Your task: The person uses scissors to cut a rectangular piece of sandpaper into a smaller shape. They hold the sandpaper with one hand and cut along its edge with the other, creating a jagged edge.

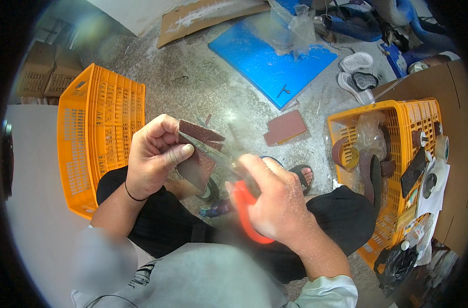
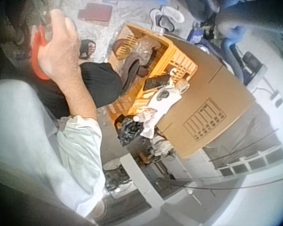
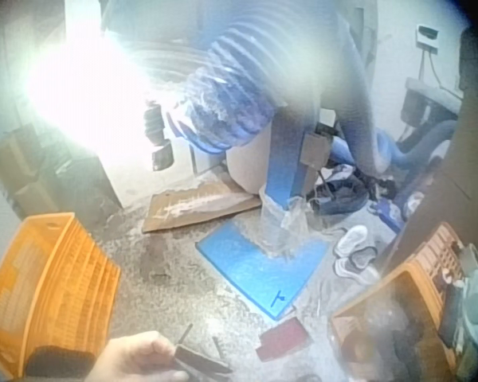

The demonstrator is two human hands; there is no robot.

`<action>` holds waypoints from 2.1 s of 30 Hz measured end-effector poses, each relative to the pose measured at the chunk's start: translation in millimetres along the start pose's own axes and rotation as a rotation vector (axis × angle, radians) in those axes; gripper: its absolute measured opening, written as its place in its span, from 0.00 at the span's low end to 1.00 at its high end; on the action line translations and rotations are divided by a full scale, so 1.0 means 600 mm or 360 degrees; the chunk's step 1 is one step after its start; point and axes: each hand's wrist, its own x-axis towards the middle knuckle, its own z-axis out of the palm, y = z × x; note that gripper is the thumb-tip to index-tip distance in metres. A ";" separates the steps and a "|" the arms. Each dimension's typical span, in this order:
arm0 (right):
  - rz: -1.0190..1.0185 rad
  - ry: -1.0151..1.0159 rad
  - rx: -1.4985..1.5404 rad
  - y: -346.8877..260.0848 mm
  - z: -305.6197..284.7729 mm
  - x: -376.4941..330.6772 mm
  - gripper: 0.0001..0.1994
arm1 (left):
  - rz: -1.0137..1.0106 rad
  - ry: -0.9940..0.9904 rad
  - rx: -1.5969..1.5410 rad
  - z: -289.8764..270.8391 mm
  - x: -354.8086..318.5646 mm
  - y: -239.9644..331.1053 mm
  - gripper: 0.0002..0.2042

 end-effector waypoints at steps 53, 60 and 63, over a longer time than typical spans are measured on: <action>-0.0231 0.0072 0.0055 0.007 0.012 -0.003 0.20 | -0.0015 -0.0059 0.0139 0.005 -0.009 0.021 0.10; -0.0173 -0.0151 -0.0004 -0.003 -0.010 -0.003 0.23 | -0.0001 -0.0074 0.0117 0.014 -0.017 0.019 0.10; -0.0161 -0.0117 0.0010 -0.001 -0.007 -0.004 0.22 | -0.0022 -0.0072 0.0117 0.014 -0.015 0.017 0.10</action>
